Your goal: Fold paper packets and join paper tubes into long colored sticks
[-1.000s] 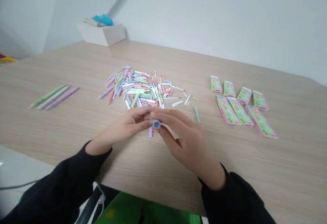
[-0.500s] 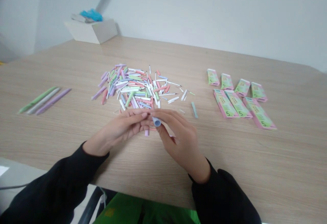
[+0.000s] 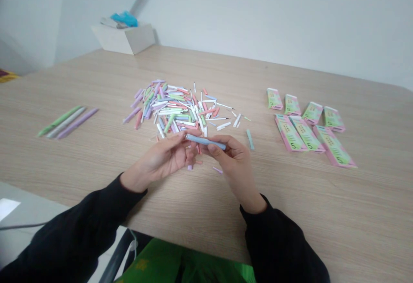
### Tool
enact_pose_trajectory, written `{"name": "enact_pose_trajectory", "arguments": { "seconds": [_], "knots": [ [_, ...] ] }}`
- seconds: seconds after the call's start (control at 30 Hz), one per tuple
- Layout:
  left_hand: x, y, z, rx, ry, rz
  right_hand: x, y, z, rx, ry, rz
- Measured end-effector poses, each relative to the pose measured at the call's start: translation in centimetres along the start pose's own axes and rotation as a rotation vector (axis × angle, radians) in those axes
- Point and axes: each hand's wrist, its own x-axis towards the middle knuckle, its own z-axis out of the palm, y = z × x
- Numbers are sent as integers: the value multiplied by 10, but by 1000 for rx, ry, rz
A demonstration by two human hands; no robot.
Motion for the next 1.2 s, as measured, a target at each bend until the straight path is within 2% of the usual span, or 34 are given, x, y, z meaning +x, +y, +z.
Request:
{"name": "enact_pose_trajectory", "arguments": {
  "seconds": [0.13, 0.3, 0.43, 0.6, 0.8, 0.9, 1.07, 1.2],
  "knots": [
    [-3, 0, 1, -14, -10, -50, 1, 5, 4, 0, -7, 34],
    [-3, -1, -1, -3, -33, -7, 1, 5, 6, -23, -54, 37],
    [-2, -2, -1, -32, -56, 20, 0, 5, 7, 14, -34, 67],
    [-2, -3, 0, -75, -31, 43, 0, 4, 11, 146, -12, 142],
    [-3, -3, 5, -140, -35, 47, -3, 5, 13, 164, -17, 189],
    [-3, -3, 6, -141, -14, 42, -4, 6, 13, 168, -33, 185],
    [-4, -4, 9, -145, -70, 105, -4, 8, 15, 205, -63, 145],
    [-5, -6, 11, -172, -70, 148, -3, 10, 16, 237, -70, 148]
  ]
}}
